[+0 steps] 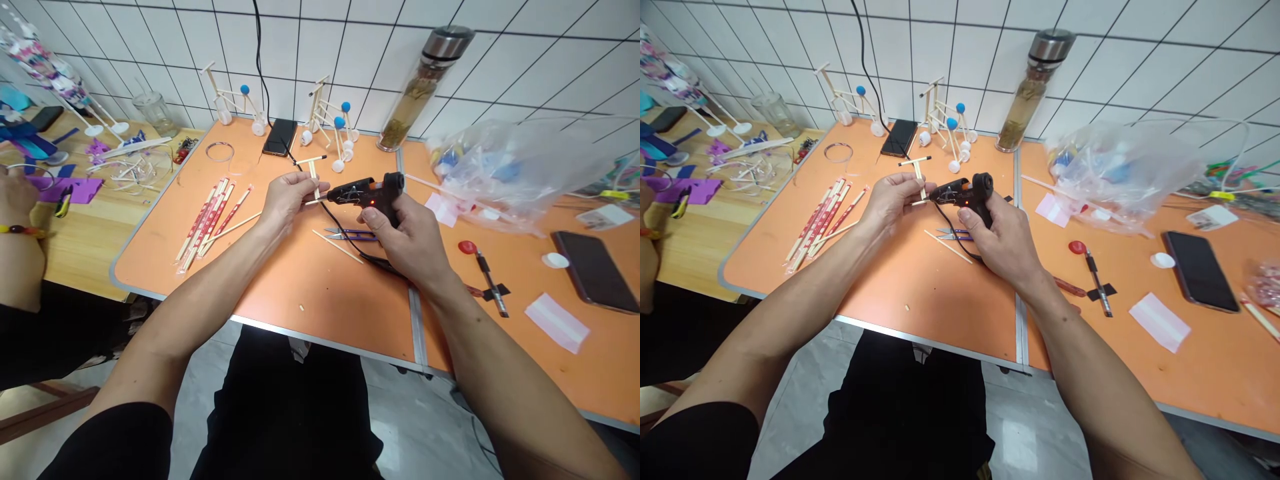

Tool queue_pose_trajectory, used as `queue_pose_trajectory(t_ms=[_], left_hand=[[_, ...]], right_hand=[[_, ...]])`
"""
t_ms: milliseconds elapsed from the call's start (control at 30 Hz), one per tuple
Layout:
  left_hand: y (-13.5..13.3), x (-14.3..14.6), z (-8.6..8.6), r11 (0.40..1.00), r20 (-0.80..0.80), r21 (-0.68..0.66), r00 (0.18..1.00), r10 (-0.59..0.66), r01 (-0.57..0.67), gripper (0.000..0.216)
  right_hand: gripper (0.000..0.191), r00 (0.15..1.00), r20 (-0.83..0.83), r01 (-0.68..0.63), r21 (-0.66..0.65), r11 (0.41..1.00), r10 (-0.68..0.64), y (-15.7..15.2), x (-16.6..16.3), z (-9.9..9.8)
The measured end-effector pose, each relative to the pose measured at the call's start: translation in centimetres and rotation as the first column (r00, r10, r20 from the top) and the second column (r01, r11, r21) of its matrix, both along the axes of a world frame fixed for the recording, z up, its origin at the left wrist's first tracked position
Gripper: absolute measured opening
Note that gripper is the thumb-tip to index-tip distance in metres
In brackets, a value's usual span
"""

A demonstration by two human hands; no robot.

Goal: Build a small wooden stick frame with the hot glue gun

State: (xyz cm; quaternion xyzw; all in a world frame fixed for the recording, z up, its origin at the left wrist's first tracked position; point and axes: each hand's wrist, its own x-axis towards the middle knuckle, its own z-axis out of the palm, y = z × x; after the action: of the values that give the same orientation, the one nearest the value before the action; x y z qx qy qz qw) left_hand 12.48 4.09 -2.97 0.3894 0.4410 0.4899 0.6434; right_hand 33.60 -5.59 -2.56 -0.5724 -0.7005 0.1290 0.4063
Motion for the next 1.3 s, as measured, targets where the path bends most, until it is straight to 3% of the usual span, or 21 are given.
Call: queue_pose_trajectory(t_ms=[1300], left_hand=[[0.14, -0.05, -0.23, 1.0, -0.032, 0.02, 0.999, -0.008, 0.009, 0.01]], right_hand=[[0.046, 1.0, -0.026, 0.003, -0.014, 1.0, -0.003, -0.03, -0.3, 0.08]])
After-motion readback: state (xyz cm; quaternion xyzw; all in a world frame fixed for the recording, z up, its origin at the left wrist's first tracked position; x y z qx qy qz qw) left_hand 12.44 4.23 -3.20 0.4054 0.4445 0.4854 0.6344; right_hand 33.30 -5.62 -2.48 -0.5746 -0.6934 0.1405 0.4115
